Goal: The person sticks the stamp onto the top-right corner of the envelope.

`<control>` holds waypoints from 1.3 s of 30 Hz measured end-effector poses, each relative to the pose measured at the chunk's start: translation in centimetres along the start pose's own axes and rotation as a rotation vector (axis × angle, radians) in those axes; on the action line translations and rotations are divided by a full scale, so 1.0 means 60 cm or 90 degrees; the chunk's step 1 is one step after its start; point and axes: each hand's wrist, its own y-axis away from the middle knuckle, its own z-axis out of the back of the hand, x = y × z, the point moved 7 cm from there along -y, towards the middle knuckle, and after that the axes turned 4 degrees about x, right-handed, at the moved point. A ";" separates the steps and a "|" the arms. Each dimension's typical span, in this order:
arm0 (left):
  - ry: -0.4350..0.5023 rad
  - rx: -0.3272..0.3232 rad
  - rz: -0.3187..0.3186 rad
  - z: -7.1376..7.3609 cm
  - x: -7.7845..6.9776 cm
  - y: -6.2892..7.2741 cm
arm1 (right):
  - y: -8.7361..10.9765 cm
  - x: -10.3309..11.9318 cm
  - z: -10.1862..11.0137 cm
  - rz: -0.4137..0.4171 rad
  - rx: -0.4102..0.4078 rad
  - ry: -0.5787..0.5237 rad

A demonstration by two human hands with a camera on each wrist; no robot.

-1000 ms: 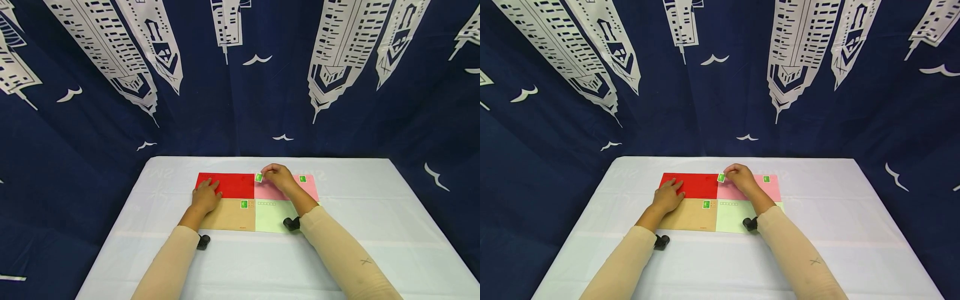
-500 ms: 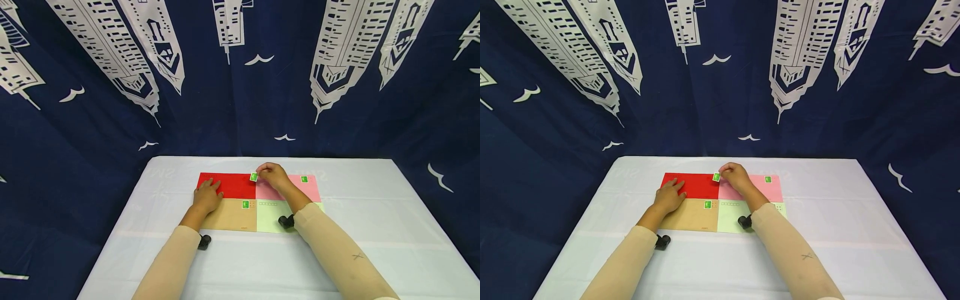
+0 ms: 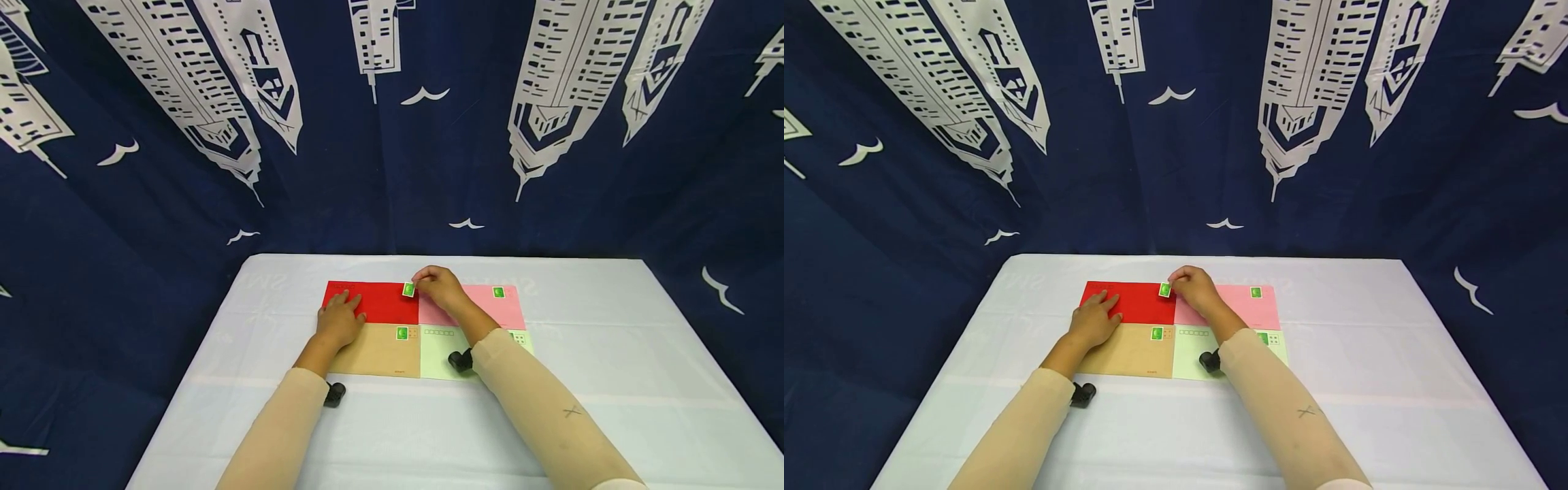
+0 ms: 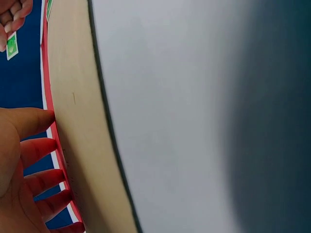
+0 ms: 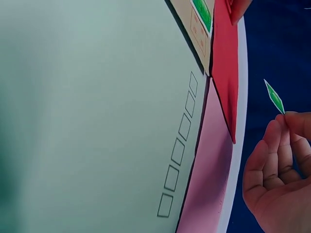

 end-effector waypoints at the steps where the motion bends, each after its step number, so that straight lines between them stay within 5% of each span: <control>1: 0.000 0.001 0.000 0.000 0.000 0.000 | -0.001 0.000 -0.002 0.001 0.001 -0.001; 39: 0.002 0.005 0.004 0.007 -0.001 0.006 | -0.036 -0.017 -0.029 -0.017 0.000 0.063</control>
